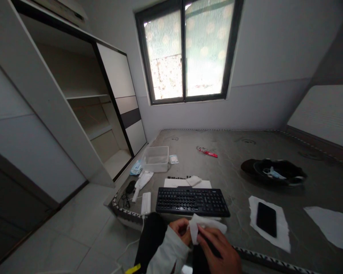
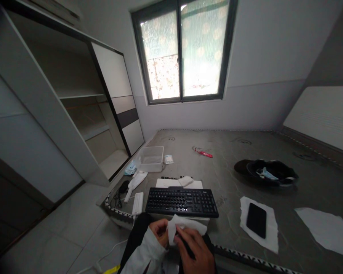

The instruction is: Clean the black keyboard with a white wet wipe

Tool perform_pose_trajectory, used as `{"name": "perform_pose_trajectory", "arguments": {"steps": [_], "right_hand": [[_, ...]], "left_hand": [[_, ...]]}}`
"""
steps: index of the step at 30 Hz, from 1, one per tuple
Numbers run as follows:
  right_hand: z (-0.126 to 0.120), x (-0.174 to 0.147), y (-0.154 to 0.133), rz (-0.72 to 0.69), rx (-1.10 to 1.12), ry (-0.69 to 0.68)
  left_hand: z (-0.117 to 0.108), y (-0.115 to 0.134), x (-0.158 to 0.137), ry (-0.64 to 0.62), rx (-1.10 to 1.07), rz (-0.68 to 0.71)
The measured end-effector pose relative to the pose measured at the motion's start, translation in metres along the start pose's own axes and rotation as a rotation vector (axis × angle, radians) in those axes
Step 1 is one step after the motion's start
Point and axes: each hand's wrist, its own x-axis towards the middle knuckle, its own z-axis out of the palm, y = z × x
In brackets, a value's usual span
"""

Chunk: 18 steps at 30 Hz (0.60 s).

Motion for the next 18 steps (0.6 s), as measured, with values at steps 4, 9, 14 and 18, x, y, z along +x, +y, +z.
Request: {"name": "perform_pose_trajectory", "arguments": {"steps": [4,9,14,18], "right_hand": [[-0.001,0.001,0.002,0.035,0.034,-0.063],[0.001,-0.001,0.002,0.048,0.053,-0.044],[-0.002,0.001,-0.002,0.202,0.034,-0.005],[-0.008,0.01,-0.003,0.156,0.078,-0.145]], "left_hand": [[0.002,0.005,0.001,0.069,-0.061,-0.024],[0.004,0.006,0.001,0.07,-0.087,-0.031],[0.002,-0.002,0.001,0.044,-0.101,-0.004],[0.0,-0.001,0.002,0.038,-0.114,-0.02]]}}
